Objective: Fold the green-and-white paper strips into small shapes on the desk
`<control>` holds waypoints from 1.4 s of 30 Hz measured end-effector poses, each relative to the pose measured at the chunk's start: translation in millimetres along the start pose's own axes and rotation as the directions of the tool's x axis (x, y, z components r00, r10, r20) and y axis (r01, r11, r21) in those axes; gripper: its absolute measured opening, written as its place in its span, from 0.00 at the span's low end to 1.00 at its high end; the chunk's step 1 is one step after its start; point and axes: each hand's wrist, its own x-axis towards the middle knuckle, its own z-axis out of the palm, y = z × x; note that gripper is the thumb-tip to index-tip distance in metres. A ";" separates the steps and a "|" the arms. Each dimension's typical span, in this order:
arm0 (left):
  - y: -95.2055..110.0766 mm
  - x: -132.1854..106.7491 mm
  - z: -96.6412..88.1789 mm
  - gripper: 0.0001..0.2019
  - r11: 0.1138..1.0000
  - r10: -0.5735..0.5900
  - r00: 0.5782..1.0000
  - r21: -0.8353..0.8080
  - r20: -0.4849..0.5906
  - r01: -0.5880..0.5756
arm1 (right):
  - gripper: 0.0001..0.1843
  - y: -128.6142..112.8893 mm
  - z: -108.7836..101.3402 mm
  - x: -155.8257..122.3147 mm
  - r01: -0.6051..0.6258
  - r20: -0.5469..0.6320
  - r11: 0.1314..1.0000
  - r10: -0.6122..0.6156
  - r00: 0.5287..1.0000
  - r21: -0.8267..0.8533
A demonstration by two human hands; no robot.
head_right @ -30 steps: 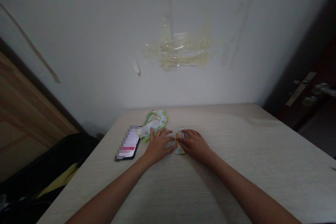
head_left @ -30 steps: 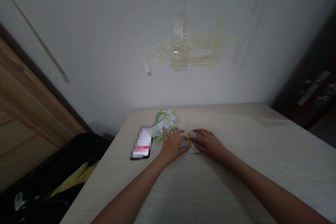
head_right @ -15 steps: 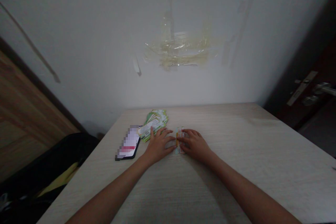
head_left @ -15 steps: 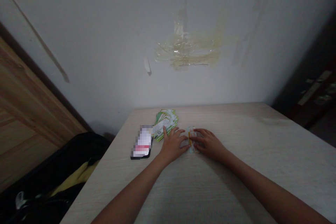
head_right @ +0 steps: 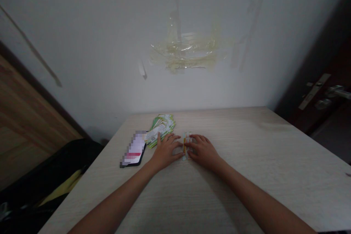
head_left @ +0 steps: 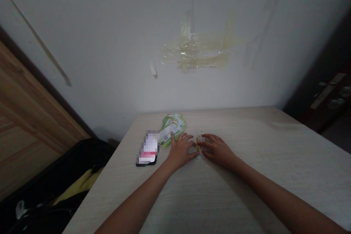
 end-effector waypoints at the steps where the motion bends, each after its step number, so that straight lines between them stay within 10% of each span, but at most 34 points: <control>1: -0.5 0.9 0.9 0.16 1.000 -0.001 1.000 0.003 0.007 0.001 | 0.21 -0.3 0.0 0.1 0.000 0.002 1.000 0.000 1.000 0.000; 8: -4.4 7.6 2.3 0.29 0.998 0.058 0.994 0.001 0.090 -0.059 | 0.25 2.4 4.3 1.4 -0.072 -0.021 0.995 0.074 0.997 0.069; 42: -4.5 4.7 -6.7 0.19 0.994 0.106 0.990 -0.007 0.095 -0.106 | 0.10 15.8 4.7 -0.8 -0.105 -0.125 0.989 0.118 0.985 0.103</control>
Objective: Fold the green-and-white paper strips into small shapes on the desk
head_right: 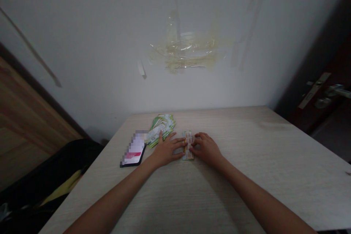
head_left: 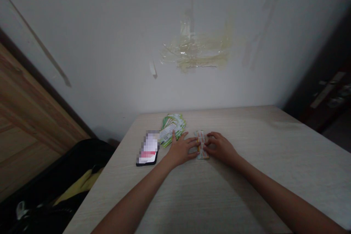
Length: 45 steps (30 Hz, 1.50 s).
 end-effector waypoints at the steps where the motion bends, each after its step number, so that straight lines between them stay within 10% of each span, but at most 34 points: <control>1: 0.5 -0.1 -0.2 0.19 1.000 0.000 1.000 -0.011 -0.005 0.000 | 0.10 0.6 0.3 0.0 -0.016 -0.001 1.000 0.016 1.000 0.013; 20: 9.9 14.0 8.7 0.17 0.998 -0.033 0.999 0.046 -0.041 0.035 | 0.11 7.9 3.4 4.7 -0.132 -0.009 0.983 0.134 0.991 0.131; 45: 2.8 17.4 14.7 0.20 0.995 -0.064 0.996 0.075 0.058 0.059 | 0.19 14.6 -3.7 20.1 -0.187 0.078 0.955 0.209 0.975 -0.233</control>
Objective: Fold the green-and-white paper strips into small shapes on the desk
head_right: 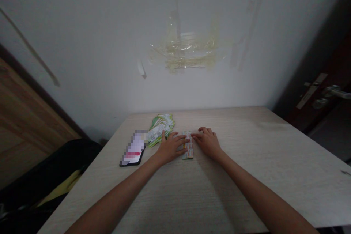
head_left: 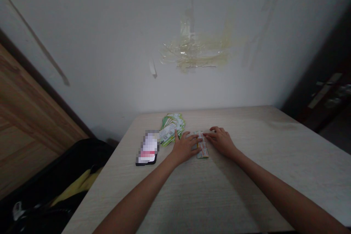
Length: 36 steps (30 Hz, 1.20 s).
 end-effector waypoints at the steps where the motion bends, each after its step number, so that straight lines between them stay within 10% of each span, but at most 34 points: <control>1: -0.4 0.1 0.2 0.20 1.000 0.006 1.000 -0.005 -0.003 -0.006 | 0.19 -0.4 0.0 0.8 -0.001 -0.005 1.000 0.001 1.000 -0.010; 36: 2.5 -0.4 -4.1 0.21 0.999 -0.037 0.999 -0.002 0.022 0.037 | 0.16 -2.0 -1.2 0.9 0.109 -0.028 0.991 -0.107 0.994 0.083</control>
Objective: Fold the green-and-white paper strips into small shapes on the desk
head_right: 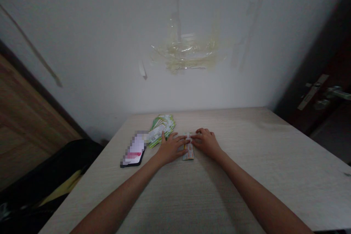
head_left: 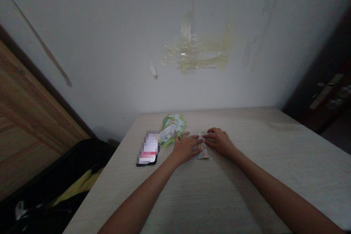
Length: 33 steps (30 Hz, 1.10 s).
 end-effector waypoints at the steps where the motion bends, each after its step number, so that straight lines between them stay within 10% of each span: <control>1: 0.1 0.0 0.1 0.21 1.000 -0.003 1.000 -0.003 -0.001 0.003 | 0.16 0.5 -0.9 0.2 0.002 0.012 1.000 -0.002 1.000 0.004; 33: 3.3 -4.0 -1.9 0.30 0.998 -0.014 1.000 -0.056 0.009 0.015 | 0.44 16.3 -7.2 -5.9 0.090 0.247 0.994 -0.103 0.963 0.060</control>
